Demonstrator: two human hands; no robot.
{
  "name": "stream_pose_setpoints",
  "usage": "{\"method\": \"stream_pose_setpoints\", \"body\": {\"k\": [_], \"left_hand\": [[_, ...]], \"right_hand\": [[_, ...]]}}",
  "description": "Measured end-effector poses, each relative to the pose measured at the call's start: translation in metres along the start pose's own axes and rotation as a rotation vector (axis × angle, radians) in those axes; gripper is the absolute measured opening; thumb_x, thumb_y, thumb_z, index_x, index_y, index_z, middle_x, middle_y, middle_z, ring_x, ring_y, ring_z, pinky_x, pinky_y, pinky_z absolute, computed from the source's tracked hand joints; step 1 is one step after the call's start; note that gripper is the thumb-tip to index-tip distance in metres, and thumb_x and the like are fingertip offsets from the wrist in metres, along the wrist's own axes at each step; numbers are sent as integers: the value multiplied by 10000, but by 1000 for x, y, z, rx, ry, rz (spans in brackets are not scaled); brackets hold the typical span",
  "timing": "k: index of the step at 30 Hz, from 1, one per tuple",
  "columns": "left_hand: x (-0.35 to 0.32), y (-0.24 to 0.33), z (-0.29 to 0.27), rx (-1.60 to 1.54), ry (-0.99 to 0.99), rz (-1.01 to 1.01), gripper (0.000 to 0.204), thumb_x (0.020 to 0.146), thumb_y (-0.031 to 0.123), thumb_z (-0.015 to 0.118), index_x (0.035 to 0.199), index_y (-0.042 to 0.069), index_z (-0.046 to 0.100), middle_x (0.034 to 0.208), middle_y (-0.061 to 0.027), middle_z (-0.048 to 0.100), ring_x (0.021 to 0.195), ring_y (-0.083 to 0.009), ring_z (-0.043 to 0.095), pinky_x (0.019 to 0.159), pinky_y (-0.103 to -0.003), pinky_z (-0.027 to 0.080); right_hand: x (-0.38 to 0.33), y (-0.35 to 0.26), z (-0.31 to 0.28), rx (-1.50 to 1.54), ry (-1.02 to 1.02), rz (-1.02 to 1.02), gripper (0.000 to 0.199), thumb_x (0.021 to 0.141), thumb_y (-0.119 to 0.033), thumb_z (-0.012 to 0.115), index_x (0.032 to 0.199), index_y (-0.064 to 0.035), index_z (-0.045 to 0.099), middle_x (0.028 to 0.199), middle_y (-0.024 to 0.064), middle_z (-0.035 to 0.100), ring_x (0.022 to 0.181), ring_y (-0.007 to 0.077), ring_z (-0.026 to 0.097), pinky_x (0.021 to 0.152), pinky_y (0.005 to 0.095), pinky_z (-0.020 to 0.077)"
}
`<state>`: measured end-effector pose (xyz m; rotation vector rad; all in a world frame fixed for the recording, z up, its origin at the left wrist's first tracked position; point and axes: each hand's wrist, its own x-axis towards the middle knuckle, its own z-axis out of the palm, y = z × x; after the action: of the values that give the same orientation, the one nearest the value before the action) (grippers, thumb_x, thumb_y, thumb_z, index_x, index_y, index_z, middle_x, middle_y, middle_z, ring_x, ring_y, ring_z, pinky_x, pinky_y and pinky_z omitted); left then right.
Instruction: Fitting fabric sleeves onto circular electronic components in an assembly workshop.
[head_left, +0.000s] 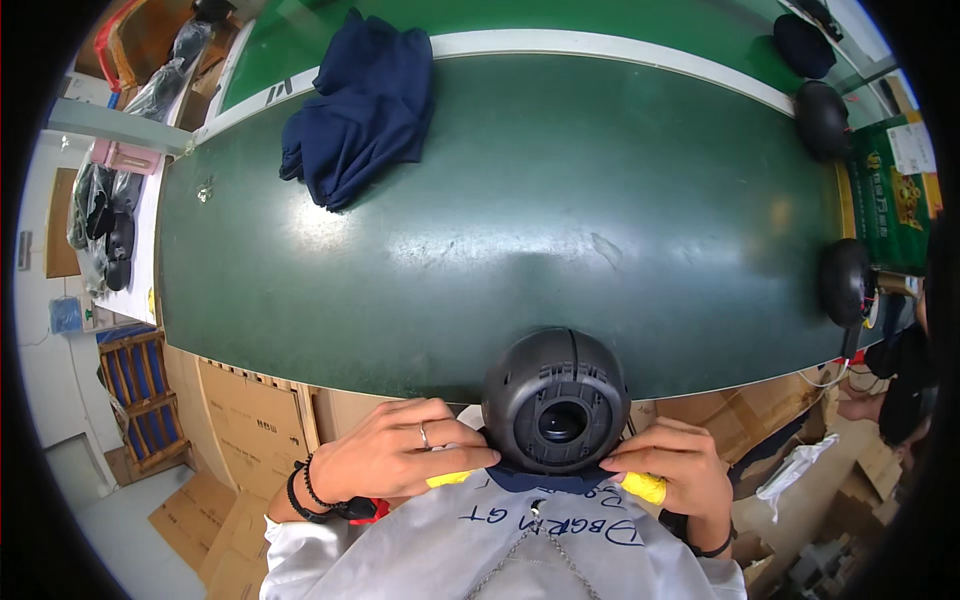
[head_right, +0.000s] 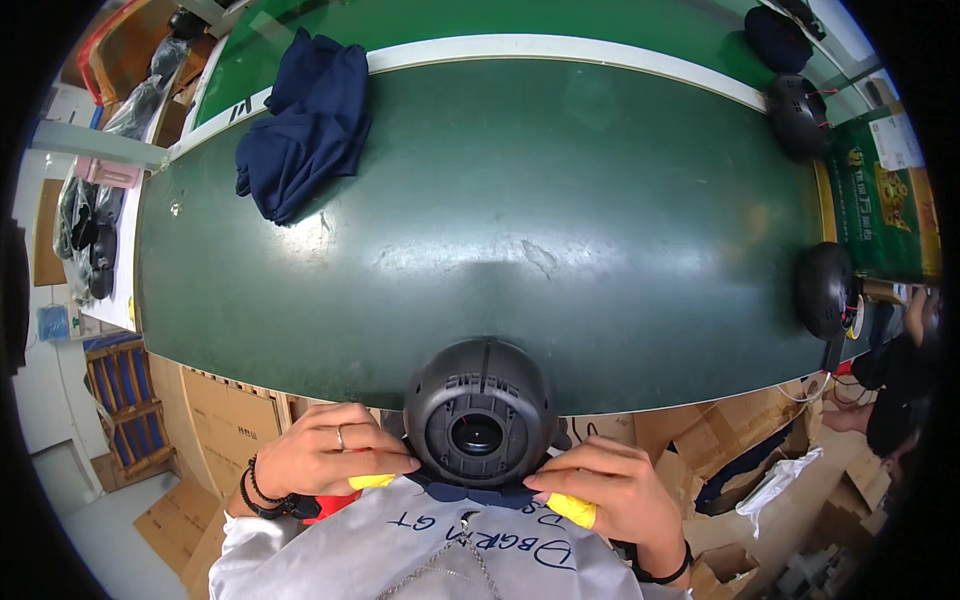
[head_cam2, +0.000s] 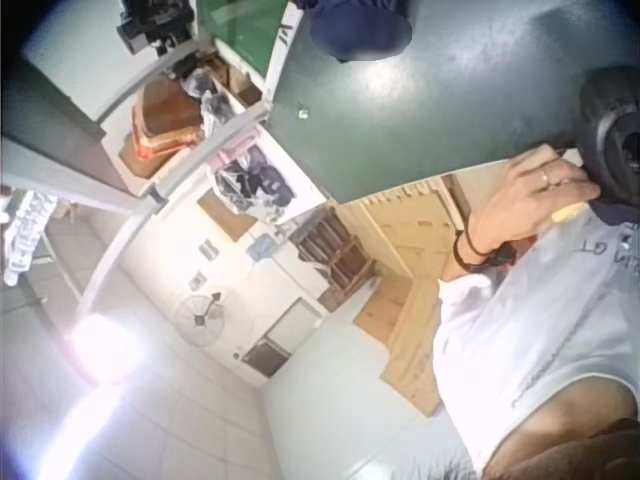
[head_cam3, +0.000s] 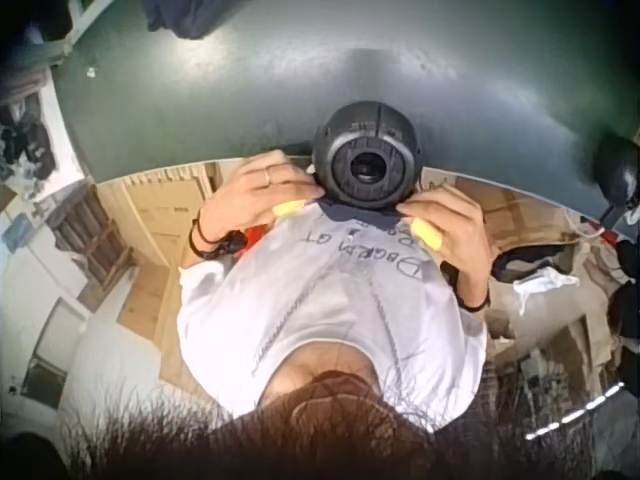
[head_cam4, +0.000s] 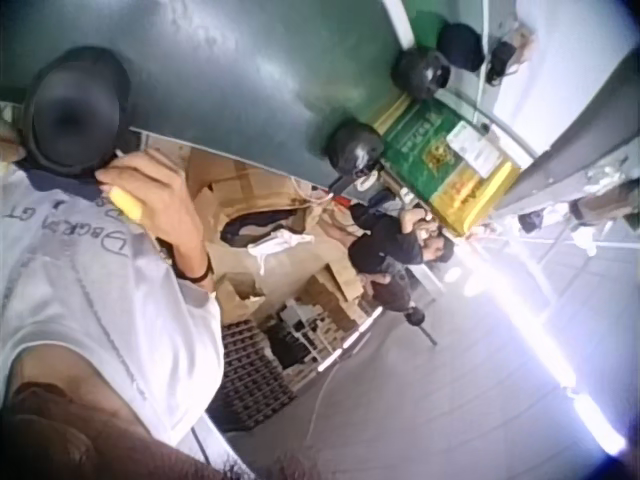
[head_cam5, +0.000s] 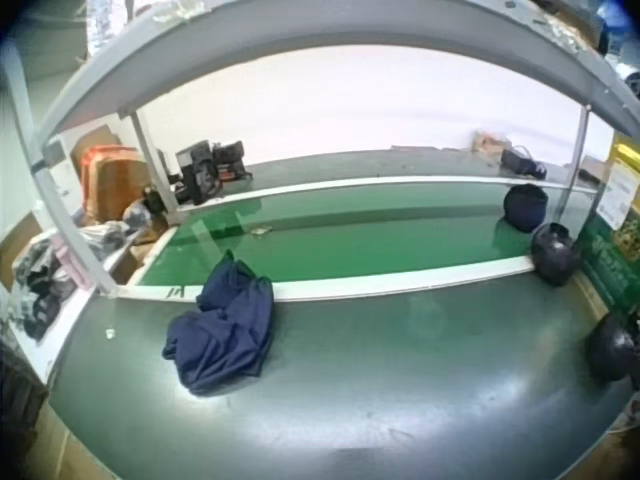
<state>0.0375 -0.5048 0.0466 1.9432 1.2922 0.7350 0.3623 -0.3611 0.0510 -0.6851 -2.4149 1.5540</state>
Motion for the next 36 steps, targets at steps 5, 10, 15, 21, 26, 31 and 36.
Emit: {"method": "stream_pose_setpoints", "body": {"k": [5, 10, 15, 21, 26, 31, 36], "left_hand": [[6, 0, -1, -10, -48, -56, 236, 804, 151, 801, 1032, 117, 755, 1063, 28, 693, 880, -185, 591, 684, -312, 544], [3, 4, 11, -38, -165, -105, 163, 891, 210, 783, 1011, 115, 727, 1118, -33, 692, 963, -243, 578, 782, -360, 550], [-10, 0, 36, 19, -260, -181, 292, 849, 87, 717, 1137, 104, 674, 1176, -77, 697, 998, -311, 578, 853, -405, 543], [-27, 3, 46, 142, -132, -212, 312, 793, 26, 707, 1089, 106, 652, 1367, -71, 616, 1088, -313, 562, 900, -412, 569], [-29, -1, 51, 232, 112, -98, 327, 759, 25, 755, 1063, 126, 690, 1279, -12, 629, 1122, -282, 573, 863, -383, 562], [-36, -4, 57, 262, 320, -24, 251, 766, 65, 787, 1004, 119, 729, 1208, 7, 626, 1058, -245, 577, 807, -369, 554], [-36, -6, 54, 214, 389, 0, 231, 772, 105, 824, 988, 137, 747, 1158, 19, 668, 963, -240, 587, 805, -345, 510]], "right_hand": [[6, 3, -5, -44, -86, 38, 219, 781, -184, 877, 979, -126, 802, 943, 26, 732, 789, 219, 681, 700, 338, 544], [2, 4, 4, -76, -273, 109, 228, 858, -281, 823, 1007, -125, 751, 946, 60, 700, 814, 275, 683, 753, 396, 561], [1, 13, 23, -1, -367, 279, 282, 899, -313, 805, 1028, -76, 722, 940, 123, 691, 849, 346, 691, 775, 434, 563], [0, 13, 27, 14, -265, 285, 286, 829, -206, 872, 948, -3, 710, 950, 135, 700, 870, 337, 695, 786, 397, 556], [-5, 12, 34, -38, -12, 104, 236, 785, -121, 883, 913, 9, 733, 982, 130, 709, 890, 303, 701, 785, 363, 540], [-15, 11, 46, -114, 190, 56, 216, 757, -84, 891, 932, -24, 779, 962, 95, 699, 861, 248, 685, 765, 337, 529], [-19, 4, 46, -43, 270, 74, 210, 746, -68, 894, 928, -37, 795, 970, 80, 696, 881, 225, 679, 761, 318, 523]]}}
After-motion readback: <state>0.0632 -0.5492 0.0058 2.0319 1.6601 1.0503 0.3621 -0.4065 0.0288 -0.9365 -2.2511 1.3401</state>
